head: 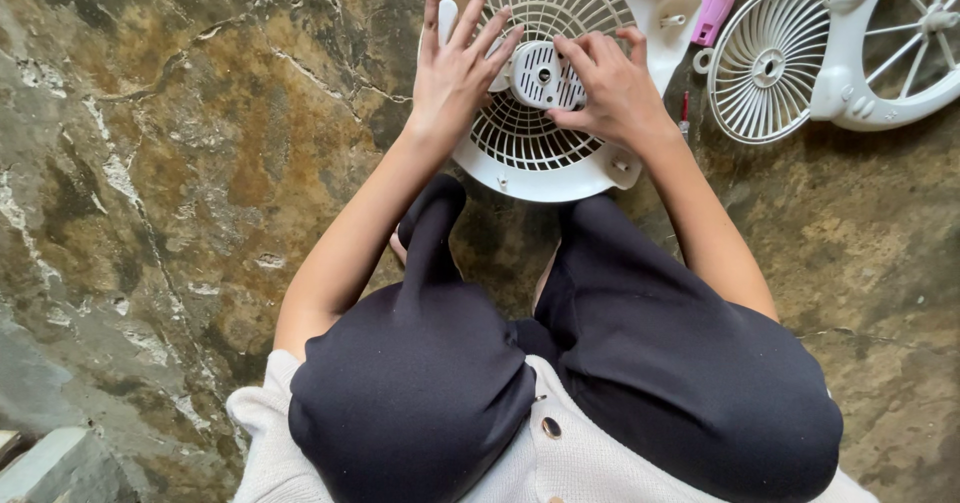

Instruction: The person assembles an electric fan by hand, attaching the motor housing to the fan cage and securing it with screws. They manipulate the fan components and use a screwdriver to fasten parts together.

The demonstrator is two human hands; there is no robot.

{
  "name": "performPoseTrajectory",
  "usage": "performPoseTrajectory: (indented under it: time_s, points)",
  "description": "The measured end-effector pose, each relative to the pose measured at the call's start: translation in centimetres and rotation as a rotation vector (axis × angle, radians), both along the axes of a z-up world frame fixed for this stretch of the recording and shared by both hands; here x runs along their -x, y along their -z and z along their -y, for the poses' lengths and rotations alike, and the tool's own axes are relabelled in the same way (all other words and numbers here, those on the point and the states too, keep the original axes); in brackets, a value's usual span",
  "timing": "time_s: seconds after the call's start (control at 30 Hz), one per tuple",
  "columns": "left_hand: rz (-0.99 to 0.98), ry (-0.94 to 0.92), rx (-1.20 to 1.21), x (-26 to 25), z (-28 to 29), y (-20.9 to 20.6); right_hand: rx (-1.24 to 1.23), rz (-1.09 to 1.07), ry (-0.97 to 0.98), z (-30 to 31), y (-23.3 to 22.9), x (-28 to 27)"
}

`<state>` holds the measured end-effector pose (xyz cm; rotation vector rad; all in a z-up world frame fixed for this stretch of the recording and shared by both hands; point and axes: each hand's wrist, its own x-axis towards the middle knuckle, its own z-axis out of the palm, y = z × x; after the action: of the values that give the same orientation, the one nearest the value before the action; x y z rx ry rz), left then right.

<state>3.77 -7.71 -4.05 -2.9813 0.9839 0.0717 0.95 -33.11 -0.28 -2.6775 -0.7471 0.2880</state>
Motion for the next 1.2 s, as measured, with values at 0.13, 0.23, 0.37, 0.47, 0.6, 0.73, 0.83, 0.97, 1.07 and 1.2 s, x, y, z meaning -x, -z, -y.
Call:
performPoseTrajectory:
  time_s: [0.13, 0.23, 0.37, 0.47, 0.6, 0.73, 0.83, 0.97, 1.07, 1.2]
  points:
    - [0.167, 0.052, 0.047, -0.1, 0.1, -1.6, -0.089, -0.021, 0.022, 0.1, -0.3, -0.1]
    - [-0.16, -0.095, 0.237, 0.9, -0.6, -3.8, -0.12, -0.059, 0.059, 0.2, -0.2, -0.4]
    - [-0.381, 0.008, -0.035, 2.9, -0.9, -5.0, -0.294, -0.195, 0.128, 0.5, -0.2, -0.5]
    - [-0.315, 0.073, 0.043, 4.6, -0.1, -4.0, -0.435, -0.261, 0.179, 1.0, -0.6, -0.4]
    - [-0.045, 0.056, 0.16, 5.0, 0.4, -2.3, -0.419, -0.242, 0.222, 1.5, -1.3, -0.4]
    - [-0.072, 0.014, 0.179, 5.1, 0.2, -1.7, -0.425, -0.202, 0.227, 1.8, -1.6, -0.2]
    - [-0.025, -0.09, 0.092, 3.8, 0.9, -0.5, -0.413, -0.182, 0.235, 1.6, -1.5, 0.2]
    - [-0.082, -0.099, 0.018, 1.7, 2.5, 2.1, -0.428, -0.173, 0.245, 1.6, -1.5, 0.5]
    - [0.006, -0.108, -0.025, 1.5, 2.8, 3.4, -0.442, -0.144, 0.241, 1.5, -1.3, 0.6]
    - [-0.174, -0.159, 0.06, 1.8, 2.5, 3.0, -0.453, -0.119, 0.23, 1.9, -0.8, 1.0]
